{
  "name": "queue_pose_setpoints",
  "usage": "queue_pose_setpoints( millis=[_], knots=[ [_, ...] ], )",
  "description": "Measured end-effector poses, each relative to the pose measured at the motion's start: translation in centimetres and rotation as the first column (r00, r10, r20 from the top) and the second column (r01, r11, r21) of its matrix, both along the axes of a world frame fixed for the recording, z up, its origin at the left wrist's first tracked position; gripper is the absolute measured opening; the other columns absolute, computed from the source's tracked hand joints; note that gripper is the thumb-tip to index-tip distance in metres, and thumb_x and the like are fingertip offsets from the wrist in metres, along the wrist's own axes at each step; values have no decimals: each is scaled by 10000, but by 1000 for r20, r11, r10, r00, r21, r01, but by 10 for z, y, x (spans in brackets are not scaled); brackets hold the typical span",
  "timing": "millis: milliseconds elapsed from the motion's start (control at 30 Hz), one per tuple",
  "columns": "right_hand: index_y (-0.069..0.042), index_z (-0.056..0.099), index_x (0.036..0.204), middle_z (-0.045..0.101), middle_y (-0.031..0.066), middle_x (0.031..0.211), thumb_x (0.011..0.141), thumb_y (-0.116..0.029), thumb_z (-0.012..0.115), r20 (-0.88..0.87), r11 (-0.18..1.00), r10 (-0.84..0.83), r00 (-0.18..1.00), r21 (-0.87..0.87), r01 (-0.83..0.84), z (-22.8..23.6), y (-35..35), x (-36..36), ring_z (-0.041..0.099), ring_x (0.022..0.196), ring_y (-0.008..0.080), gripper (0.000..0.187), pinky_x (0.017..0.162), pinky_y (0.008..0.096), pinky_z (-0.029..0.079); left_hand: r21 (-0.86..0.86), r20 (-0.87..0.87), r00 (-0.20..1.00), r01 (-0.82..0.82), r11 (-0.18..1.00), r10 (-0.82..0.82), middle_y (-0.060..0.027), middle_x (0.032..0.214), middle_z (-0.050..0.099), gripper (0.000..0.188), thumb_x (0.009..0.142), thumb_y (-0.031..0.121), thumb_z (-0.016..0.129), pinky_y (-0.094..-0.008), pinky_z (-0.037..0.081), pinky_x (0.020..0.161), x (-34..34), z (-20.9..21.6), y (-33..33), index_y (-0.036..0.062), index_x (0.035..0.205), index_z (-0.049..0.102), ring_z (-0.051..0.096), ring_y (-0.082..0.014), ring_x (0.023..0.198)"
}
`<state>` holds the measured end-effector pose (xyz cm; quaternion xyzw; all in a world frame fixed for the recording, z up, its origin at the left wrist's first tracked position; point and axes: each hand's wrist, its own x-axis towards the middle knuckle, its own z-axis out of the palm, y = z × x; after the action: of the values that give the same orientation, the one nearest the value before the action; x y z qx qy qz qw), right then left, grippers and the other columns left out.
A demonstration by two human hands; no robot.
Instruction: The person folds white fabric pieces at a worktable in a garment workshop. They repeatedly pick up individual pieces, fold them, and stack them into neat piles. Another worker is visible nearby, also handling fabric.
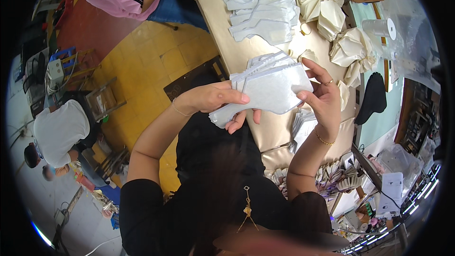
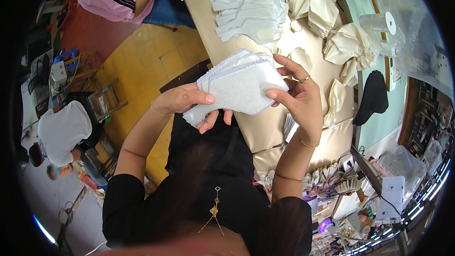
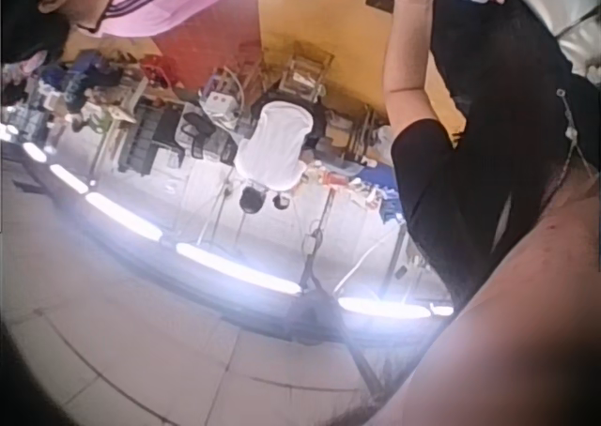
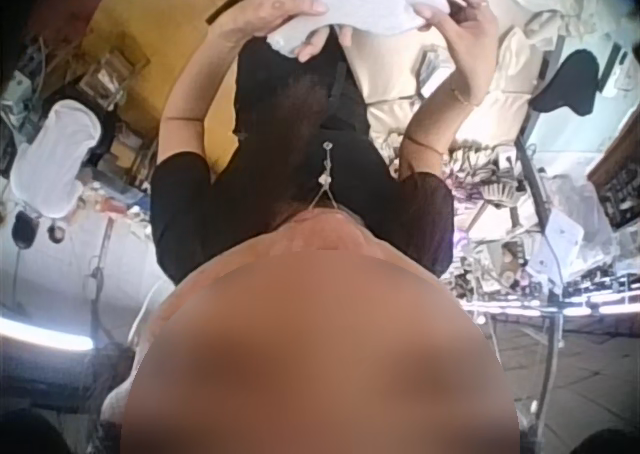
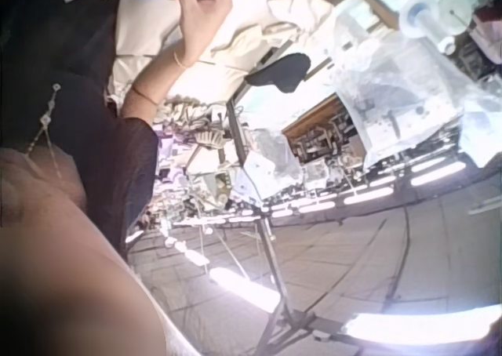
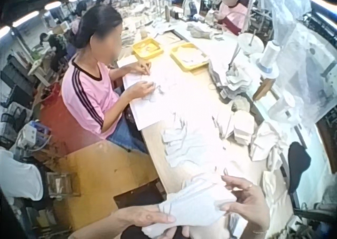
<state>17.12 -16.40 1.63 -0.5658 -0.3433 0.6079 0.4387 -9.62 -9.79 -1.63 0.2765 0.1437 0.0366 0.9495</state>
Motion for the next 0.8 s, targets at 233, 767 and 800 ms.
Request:
queue_pose_setpoints(
  millis=[233,767,800],
  knots=[
    [3,532,1358,552,55,1064,727,41,809,-10,999,-10,1000,38,11,2,-2,1,616,858,120,690,606,219,533,-24,-27,1000,5,1000,-6,-233,1003,639,475,954,312,525,-290,506,451,4,6,2,-103,1186,514,639,-210,549],
    [-12,419,1451,666,117,1060,674,-66,884,84,999,-10,996,49,6,14,-9,4,653,876,141,907,638,225,528,-29,-46,999,-6,1000,4,-183,974,664,411,984,305,519,-294,529,487,8,13,3,-78,1131,537,649,-198,582],
    [-4,395,1463,671,136,1070,674,-72,885,118,999,-9,993,53,3,15,-9,4,657,872,149,931,619,220,524,-31,-50,999,-5,1000,4,-182,974,664,413,985,309,518,-294,530,489,8,14,3,-78,1128,540,650,-197,586]
  ],
)
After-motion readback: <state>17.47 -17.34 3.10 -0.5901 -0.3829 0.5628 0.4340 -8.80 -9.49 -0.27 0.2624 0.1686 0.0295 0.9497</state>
